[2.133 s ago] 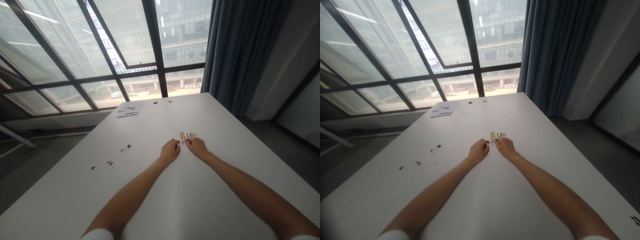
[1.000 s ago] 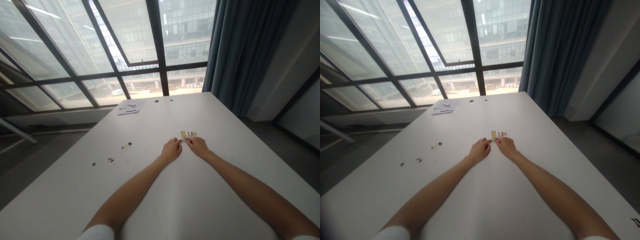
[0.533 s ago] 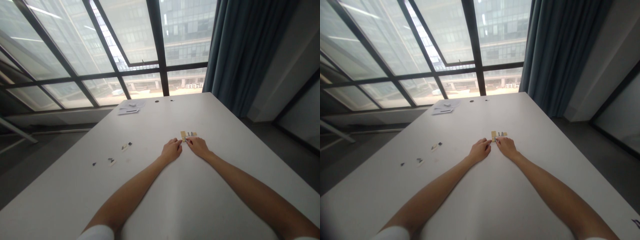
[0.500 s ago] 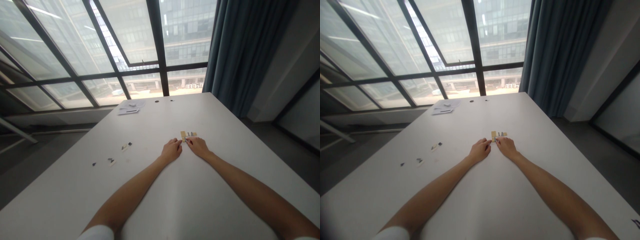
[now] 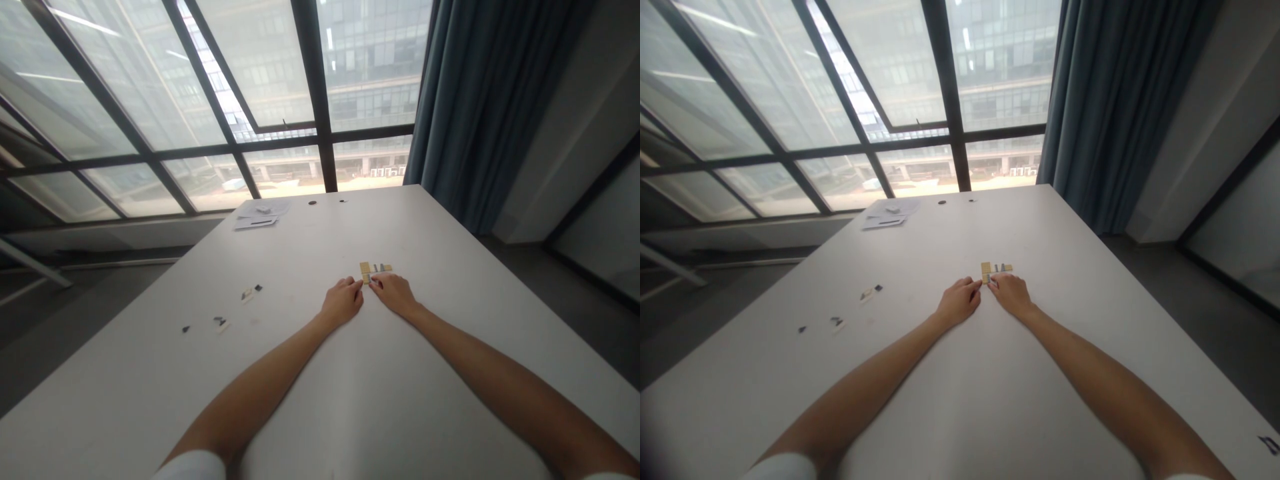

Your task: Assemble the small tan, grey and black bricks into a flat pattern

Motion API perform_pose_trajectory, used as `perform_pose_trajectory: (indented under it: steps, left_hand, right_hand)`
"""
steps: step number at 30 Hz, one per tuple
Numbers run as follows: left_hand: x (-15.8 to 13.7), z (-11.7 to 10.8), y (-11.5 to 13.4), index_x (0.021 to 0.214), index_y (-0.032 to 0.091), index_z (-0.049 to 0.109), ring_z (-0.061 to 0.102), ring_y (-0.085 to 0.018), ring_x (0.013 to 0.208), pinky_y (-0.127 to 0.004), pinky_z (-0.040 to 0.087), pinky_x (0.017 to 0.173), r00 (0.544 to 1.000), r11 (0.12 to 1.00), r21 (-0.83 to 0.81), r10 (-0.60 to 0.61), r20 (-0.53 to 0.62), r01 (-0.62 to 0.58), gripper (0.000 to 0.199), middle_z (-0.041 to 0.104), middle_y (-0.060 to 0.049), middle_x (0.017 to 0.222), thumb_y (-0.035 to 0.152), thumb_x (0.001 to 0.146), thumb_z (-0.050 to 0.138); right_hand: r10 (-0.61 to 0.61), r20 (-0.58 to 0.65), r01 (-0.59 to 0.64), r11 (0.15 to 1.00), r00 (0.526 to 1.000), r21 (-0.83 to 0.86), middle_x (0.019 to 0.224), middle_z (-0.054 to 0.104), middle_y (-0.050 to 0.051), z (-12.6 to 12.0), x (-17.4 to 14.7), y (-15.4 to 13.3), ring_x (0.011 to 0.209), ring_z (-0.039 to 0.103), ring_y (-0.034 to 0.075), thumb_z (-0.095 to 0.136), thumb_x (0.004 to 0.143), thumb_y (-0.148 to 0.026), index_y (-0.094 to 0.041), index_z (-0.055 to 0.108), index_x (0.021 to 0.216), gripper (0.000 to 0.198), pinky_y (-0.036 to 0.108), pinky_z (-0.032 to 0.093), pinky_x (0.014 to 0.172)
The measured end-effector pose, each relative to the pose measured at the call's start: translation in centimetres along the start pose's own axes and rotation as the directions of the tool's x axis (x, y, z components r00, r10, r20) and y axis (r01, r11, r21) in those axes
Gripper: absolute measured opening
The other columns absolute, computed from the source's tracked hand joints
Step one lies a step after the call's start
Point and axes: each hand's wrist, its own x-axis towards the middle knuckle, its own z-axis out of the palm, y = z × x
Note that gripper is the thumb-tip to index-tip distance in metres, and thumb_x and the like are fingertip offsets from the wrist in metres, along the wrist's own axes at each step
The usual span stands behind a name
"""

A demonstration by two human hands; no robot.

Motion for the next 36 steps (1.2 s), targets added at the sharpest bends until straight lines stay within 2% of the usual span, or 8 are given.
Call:
perform_pose_trajectory:
  steps: [3,9,19,36]
  left_hand:
    - [-0.04,0.02,0.16,0.122,0.026,0.062,0.057,-0.021,0.106,-0.031,0.048,0.089,1.000,1.000,0.000,-0.007,0.005,0.007,0.033,0.063,-0.007,0.107,0.029,0.097,0.041]
    - [-0.02,-0.15,0.39,0.121,0.026,0.062,0.058,-0.022,0.107,-0.031,0.048,0.090,0.999,1.000,-0.011,-0.023,0.025,0.023,0.031,0.064,-0.007,0.107,0.030,0.098,0.042]
    - [0.21,0.56,0.25,0.117,0.026,0.063,0.058,-0.022,0.102,-0.032,0.049,0.085,1.000,1.000,0.001,0.006,-0.009,-0.006,0.029,0.063,-0.007,0.105,0.030,0.098,0.041]
    - [0.17,0.18,0.45,0.119,0.025,0.062,0.058,-0.022,0.103,-0.032,0.049,0.085,1.000,1.000,0.019,0.020,0.005,-0.020,0.030,0.064,-0.006,0.105,0.031,0.098,0.040]
  right_hand:
    - [-0.005,-0.003,0.005,1.000,1.000,-0.001,0.099,0.074,0.005,0.09,-0.08,0.01,0.090,0.066,0.019,0.051,0.099,-0.040,-0.024,0.072,0.100,0.027,0.025,0.041,0.074]
    - [-0.001,-0.015,0.001,1.000,1.000,-0.006,0.097,0.074,0.003,-0.04,-0.15,0.04,0.087,0.066,0.018,0.052,0.098,-0.039,-0.025,0.072,0.100,0.025,0.025,0.040,0.072]
    - [0.013,-0.019,-0.013,1.000,1.000,-0.006,0.087,0.073,0.001,-0.06,-0.04,0.29,0.079,0.063,0.017,0.052,0.097,-0.042,-0.025,0.073,0.092,0.028,0.025,0.037,0.067]
    - [-0.008,-0.044,0.007,1.000,0.999,-0.018,0.087,0.074,0.002,0.02,0.02,0.29,0.075,0.062,0.016,0.053,0.097,-0.039,-0.023,0.072,0.083,0.029,0.025,0.032,0.062]
